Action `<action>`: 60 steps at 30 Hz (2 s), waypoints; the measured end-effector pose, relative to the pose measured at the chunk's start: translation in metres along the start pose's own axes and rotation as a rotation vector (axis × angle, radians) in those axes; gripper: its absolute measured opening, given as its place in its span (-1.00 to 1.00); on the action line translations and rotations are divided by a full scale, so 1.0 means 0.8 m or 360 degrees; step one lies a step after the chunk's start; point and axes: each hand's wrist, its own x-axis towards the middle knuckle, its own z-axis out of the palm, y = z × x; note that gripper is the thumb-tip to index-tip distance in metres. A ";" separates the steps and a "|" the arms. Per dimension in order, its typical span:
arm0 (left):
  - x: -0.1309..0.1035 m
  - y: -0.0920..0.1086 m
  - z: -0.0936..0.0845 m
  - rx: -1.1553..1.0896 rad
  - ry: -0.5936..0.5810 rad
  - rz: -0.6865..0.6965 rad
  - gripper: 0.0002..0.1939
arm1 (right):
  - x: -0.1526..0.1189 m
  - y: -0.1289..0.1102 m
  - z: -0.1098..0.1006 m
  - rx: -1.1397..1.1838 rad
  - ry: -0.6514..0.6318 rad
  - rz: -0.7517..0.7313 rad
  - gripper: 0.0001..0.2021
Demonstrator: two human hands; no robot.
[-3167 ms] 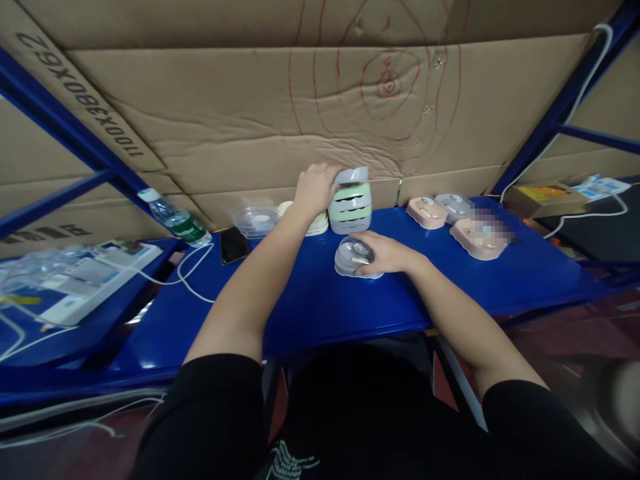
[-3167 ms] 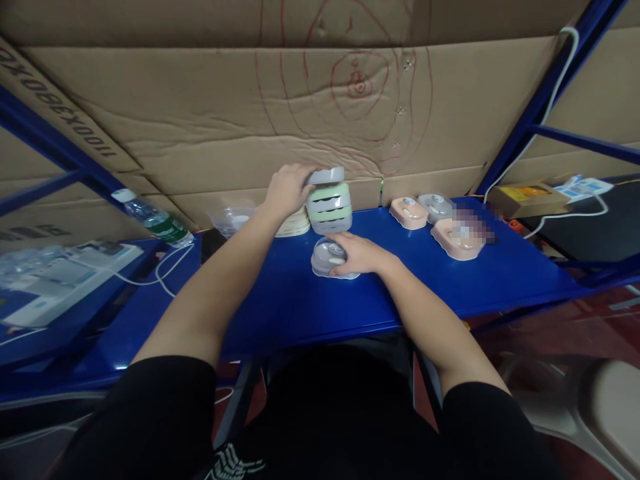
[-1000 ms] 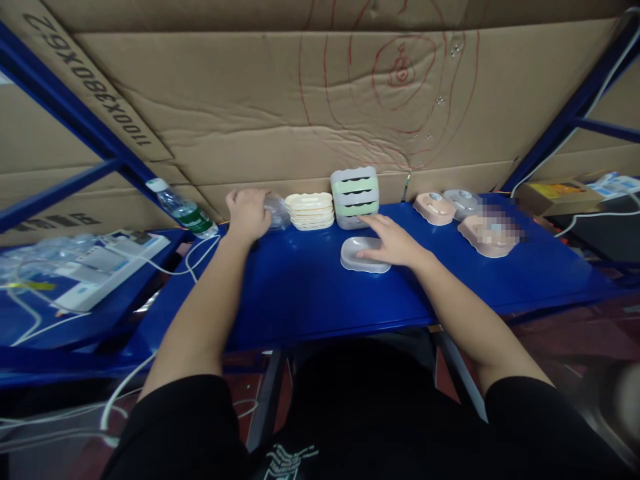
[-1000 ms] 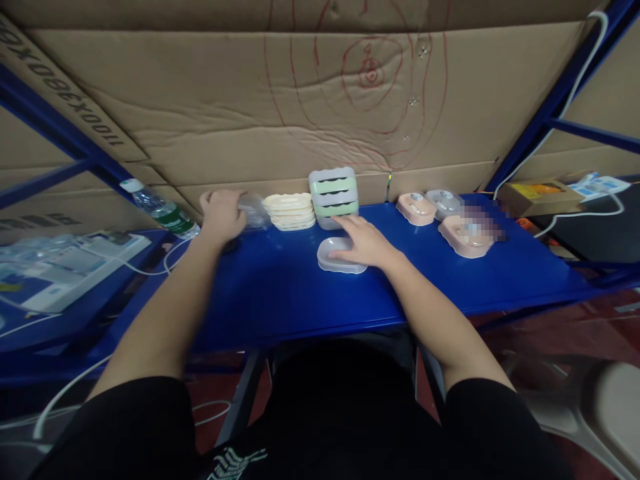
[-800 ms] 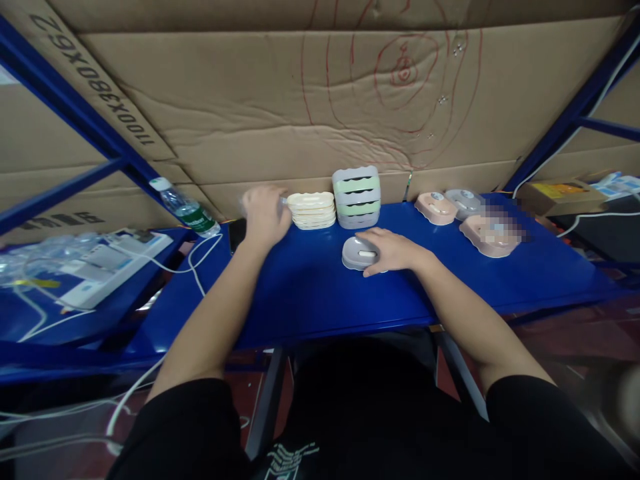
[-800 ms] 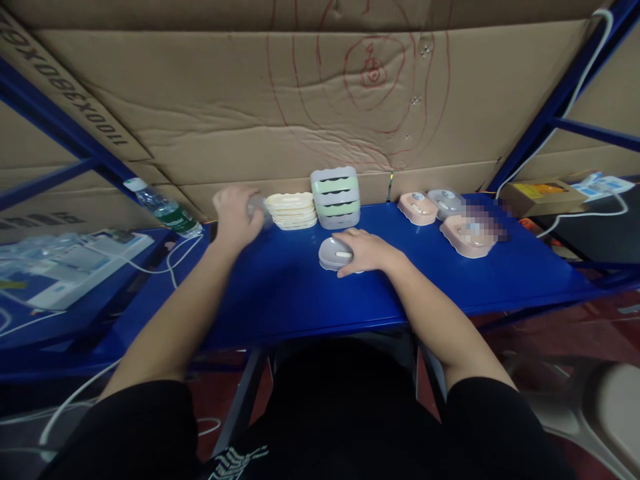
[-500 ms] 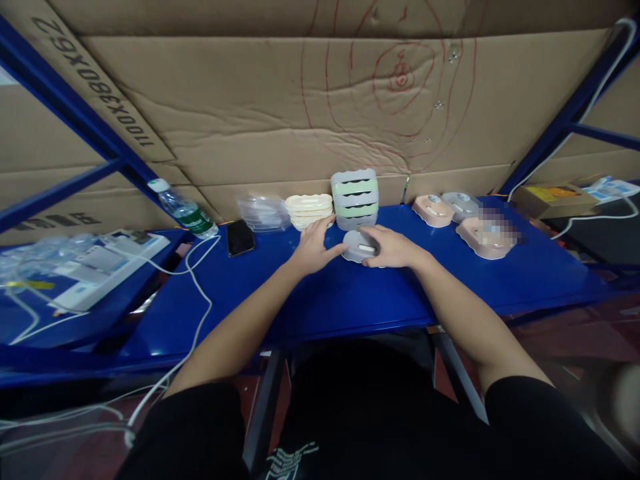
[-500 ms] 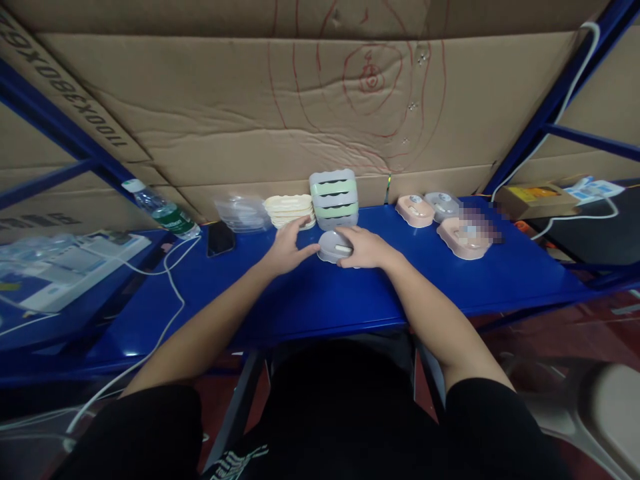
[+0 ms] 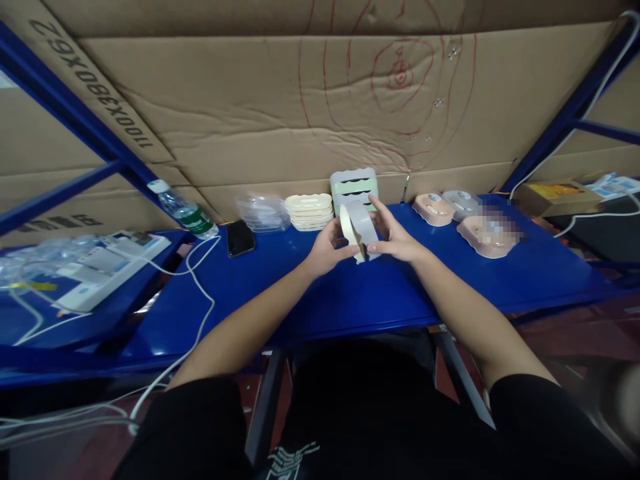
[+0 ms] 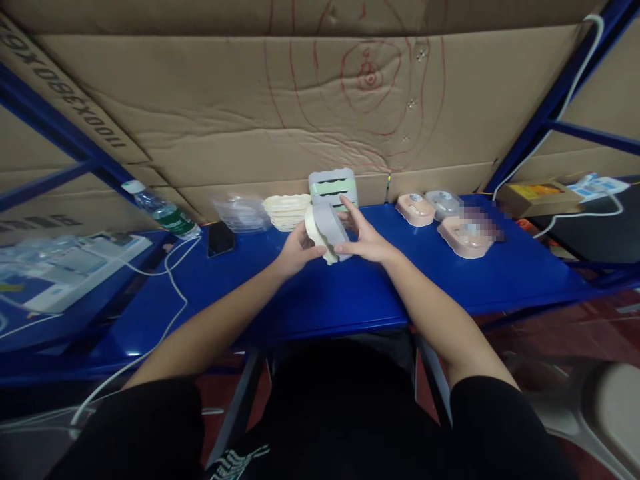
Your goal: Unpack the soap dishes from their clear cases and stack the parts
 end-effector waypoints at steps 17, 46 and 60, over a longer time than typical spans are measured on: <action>0.133 0.094 -0.179 0.2245 -0.0404 -0.0509 -0.03 | 0.019 0.018 -0.046 0.1128 0.1574 0.0693 -0.52; 0.033 0.007 -0.038 0.1535 0.0013 0.0391 -0.75 | 0.022 0.058 -0.070 0.0777 0.1918 0.1026 -0.74; 0.043 0.003 -0.006 0.1881 -0.0064 0.0454 -0.45 | 0.020 0.048 -0.058 0.0618 0.1694 0.0849 -0.80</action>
